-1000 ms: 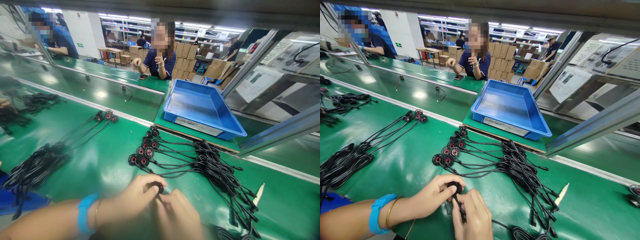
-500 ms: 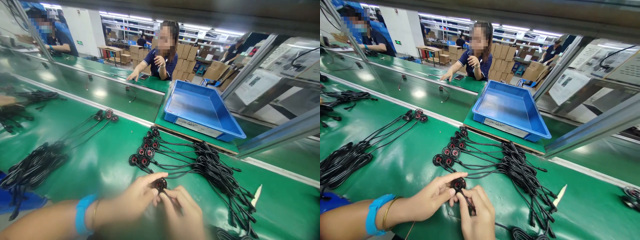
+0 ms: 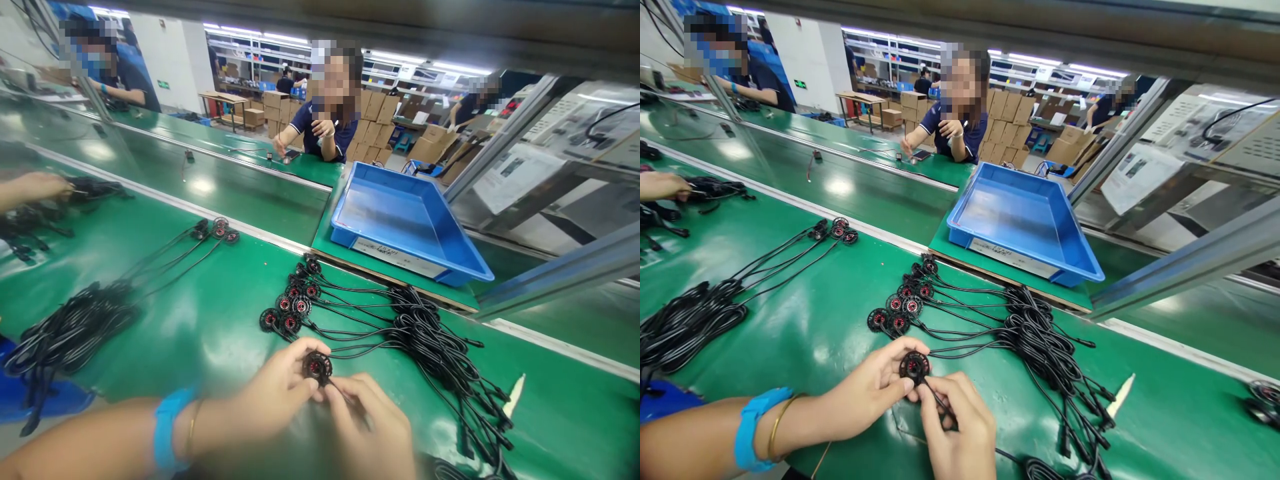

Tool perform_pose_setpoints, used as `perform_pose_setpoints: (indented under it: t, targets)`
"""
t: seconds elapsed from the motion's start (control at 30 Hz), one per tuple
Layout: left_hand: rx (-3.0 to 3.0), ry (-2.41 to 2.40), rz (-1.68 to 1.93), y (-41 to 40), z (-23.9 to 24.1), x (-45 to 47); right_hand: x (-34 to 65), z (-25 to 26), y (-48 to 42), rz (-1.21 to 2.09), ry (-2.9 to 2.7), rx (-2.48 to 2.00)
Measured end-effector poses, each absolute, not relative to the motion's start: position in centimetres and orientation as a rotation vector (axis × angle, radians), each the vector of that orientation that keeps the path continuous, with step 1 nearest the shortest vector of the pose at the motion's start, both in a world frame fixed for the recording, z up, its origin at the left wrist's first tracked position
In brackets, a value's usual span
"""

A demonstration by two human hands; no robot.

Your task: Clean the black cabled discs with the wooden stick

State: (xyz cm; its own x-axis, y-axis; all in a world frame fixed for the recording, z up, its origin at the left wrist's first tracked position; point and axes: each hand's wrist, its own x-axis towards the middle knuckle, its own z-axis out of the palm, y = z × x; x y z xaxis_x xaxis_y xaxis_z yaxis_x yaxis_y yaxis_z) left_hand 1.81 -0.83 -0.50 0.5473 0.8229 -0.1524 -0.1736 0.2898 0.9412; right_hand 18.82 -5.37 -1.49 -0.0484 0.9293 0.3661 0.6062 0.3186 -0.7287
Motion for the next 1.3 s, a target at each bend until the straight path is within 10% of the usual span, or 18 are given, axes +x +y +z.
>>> perform_pose_setpoints:
  t: [1.3]
  targets:
    - [1.241, 0.685, 0.462, -0.5, 0.7, -0.1, 20.5, -2.6, -5.3, -0.037, -2.140, -1.153]
